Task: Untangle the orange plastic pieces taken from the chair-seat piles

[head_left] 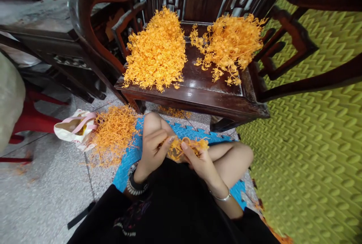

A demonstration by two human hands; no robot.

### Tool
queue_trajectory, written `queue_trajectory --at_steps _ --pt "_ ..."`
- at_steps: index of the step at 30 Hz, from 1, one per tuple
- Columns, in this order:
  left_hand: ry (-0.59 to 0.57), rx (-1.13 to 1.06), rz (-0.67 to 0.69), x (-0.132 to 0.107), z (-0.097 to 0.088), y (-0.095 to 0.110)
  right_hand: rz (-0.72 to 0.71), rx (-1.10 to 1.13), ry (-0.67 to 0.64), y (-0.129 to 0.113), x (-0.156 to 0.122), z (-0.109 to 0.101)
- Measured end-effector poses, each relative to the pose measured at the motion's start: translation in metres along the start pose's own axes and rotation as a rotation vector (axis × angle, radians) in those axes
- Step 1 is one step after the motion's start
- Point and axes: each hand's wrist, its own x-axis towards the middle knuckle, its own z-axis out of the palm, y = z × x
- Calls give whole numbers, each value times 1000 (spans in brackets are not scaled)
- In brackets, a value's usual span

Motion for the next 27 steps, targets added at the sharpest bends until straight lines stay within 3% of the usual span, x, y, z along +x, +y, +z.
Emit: queue_trajectory --at_steps 2,5,8,10,12,15,18,20,22,27 --pt "61 -93 -96 -4 3 2 -64 -68 -36 0 -3 2" --pt "112 -400 -343 -7 12 5 -160 -169 -95 1 -7 3" --pt "54 -675 -550 -6 20 6 -186 -173 -94 1 -9 3" --pt "-31 -727 -607 -4 21 2 -162 -164 -64 0 -9 1" --pt "-114 -689 -587 -3 18 -3 -119 -157 -34 -1 -8 -1" --pt "-244 -553 -420 -2 9 -6 -44 -136 -35 -4 -5 -5" --pt "-365 -397 -288 1 3 -2 2 -103 -79 -4 0 -9" --pt "-400 -374 -278 2 4 2 23 -65 -121 -3 2 -10" --pt "-390 -440 -291 1 8 5 34 -7 -136 -2 2 -9" --pt "-203 -411 -274 -4 20 12 10 145 -36 4 -1 -2"
